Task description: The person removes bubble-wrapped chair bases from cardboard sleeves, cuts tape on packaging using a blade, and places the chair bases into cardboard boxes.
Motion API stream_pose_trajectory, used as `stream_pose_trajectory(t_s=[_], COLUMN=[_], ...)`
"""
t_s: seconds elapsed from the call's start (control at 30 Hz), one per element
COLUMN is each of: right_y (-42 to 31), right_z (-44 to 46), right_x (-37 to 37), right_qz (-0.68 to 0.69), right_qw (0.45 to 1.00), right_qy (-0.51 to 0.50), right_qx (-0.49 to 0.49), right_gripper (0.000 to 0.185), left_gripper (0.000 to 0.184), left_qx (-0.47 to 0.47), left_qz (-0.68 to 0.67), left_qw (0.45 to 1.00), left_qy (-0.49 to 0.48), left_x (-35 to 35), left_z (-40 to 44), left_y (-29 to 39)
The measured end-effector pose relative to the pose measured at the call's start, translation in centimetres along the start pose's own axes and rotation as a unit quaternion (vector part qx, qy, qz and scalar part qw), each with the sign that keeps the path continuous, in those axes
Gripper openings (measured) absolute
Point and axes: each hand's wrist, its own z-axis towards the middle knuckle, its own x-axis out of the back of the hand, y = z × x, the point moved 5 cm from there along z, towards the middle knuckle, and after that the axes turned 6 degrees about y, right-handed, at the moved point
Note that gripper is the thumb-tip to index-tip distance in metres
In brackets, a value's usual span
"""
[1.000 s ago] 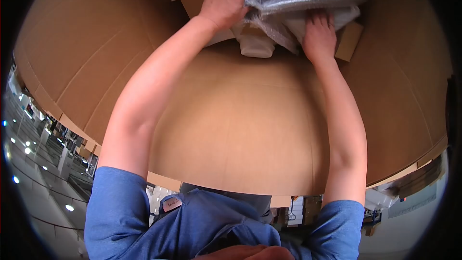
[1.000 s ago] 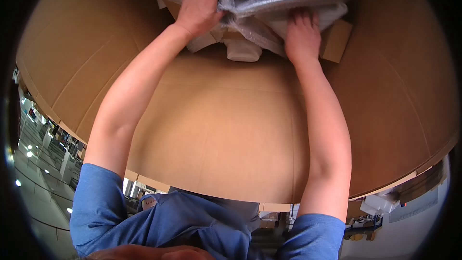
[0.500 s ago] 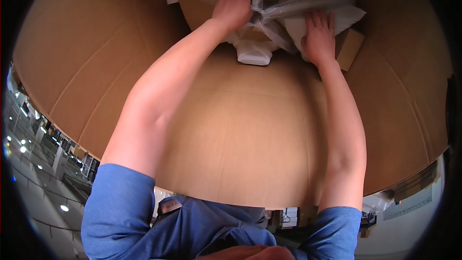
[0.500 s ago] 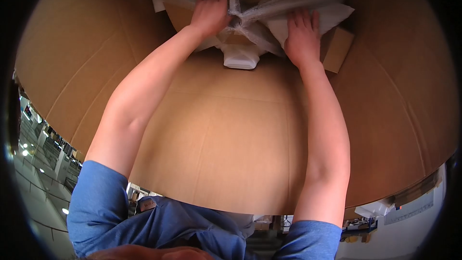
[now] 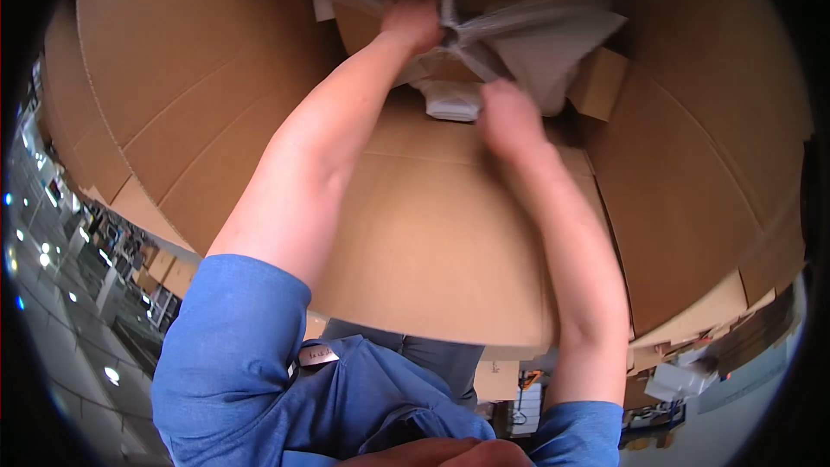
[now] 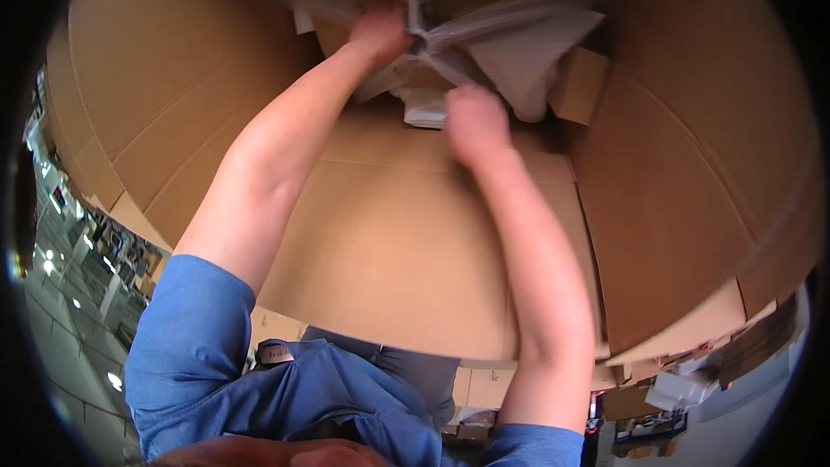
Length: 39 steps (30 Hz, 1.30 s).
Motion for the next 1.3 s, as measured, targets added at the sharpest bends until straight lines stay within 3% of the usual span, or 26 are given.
stream_pose_trajectory(t_s=[0.03,0.1,0.17,0.2,0.27,0.33,0.37,0.43,0.53,0.57,0.63,0.67,0.7,0.73,0.77,0.8,0.87,0.97,1.0,1.07,1.13,1.23,1.3], right_y=[-2.6,-8.8,-15.3,-9.0,-11.7,-14.1,-15.0,-16.3,-17.0,-17.2,-17.1,-17.3,-17.8,-18.0,-18.2,-18.0,-17.7,-17.4,-17.6,-17.9,-16.6,-11.7,-8.9], right_z=[-1.5,-4.2,-7.5,-6.0,-8.4,-11.5,-13.7,-18.7,-27.7,-30.7,-36.2,-38.6,-40.5,-42.3,-43.7,-45.5,-48.5,-53.1,-54.3,-57.4,-59.7,-63.8,-66.5], right_x=[-0.4,1.0,3.3,6.7,10.2,15.5,19.2,25.1,33.1,35.1,38.9,38.7,39.8,40.5,40.7,40.7,40.6,40.5,40.6,38.8,37.0,34.6,31.4], right_qz=[0.011,0.032,0.030,0.036,0.042,0.218,0.307,0.408,0.532,0.556,0.519,0.523,0.500,0.503,0.505,0.496,0.412,0.273,0.237,0.256,0.247,0.253,0.341], right_qw=[0.998,0.990,0.989,0.988,0.988,0.969,0.944,0.891,0.772,0.729,0.725,0.655,0.663,0.664,0.666,0.661,0.693,0.735,0.733,0.739,0.741,0.702,0.685], right_qy=[-0.066,-0.137,-0.135,-0.136,-0.124,-0.008,0.024,0.142,0.291,0.355,0.389,0.486,0.501,0.490,0.479,0.500,0.542,0.595,0.618,0.602,0.607,0.666,0.632], right_qx=[-0.018,0.012,0.047,0.068,0.083,0.115,0.114,0.143,0.190,0.184,0.231,0.249,0.245,0.257,0.268,0.259,0.239,0.178,0.159,0.160,0.144,-0.020,-0.123], right_gripper=[0.017,0.020,0.023,0.022,0.021,0.027,0.040,0.050,0.061,0.049,0.026,0.018,0.016,0.044,0.086,0.086,0.073,0.057,0.039,0.034,0.031,0.017,0.012], left_gripper=[0.074,0.087,0.091,0.096,0.097,0.086,0.074,0.056,0.052,0.051,0.050,0.052,0.058,0.058,0.059,0.059,0.061,0.036,0.031,0.029,0.030,0.038,0.048], left_qx=[-0.013,0.062,0.037,0.020,0.023,0.036,0.023,0.033,-0.008,-0.038,-0.180,-0.224,-0.297,-0.329,-0.362,-0.383,-0.355,-0.280,-0.296,-0.301,-0.247,-0.164,-0.160], left_qz=[-0.001,0.037,0.030,0.021,-0.018,-0.038,-0.123,-0.259,-0.319,-0.326,-0.252,-0.232,-0.195,-0.161,-0.128,-0.118,0.019,0.075,0.088,0.117,0.163,0.247,0.300], left_qw=[1.000,0.997,0.998,0.997,0.999,0.985,0.976,0.941,0.922,0.922,0.942,0.940,0.934,0.930,0.923,0.916,0.935,0.952,0.949,0.946,0.952,0.949,0.930], left_qy=[0.008,-0.008,0.039,0.073,-0.017,-0.162,-0.177,-0.215,-0.220,-0.204,-0.129,-0.110,-0.049,-0.034,-0.020,-0.025,-0.017,-0.095,-0.070,-0.036,-0.074,-0.104,-0.138], left_x=[1.4,3.2,5.0,4.8,5.4,5.2,5.1,5.4,12.1,14.5,18.1,19.4,19.8,20.1,20.4,20.2,18.7,17.1,16.4,15.5,15.5,16.6,15.1], left_z=[-1.4,-4.5,-10.0,-5.6,-9.9,-13.9,-16.4,-20.5,-25.8,-27.4,-29.8,-30.8,-31.9,-32.5,-32.9,-33.2,-32.5,-30.0,-29.9,-30.3,-29.3,-28.0,-26.2], left_y=[-0.3,-2.3,-3.7,1.8,2.4,3.4,3.8,5.3,10.3,12.2,16.3,18.3,19.8,21.8,23.4,24.7,26.4,27.1,27.0,26.1,26.5,27.9,27.0])
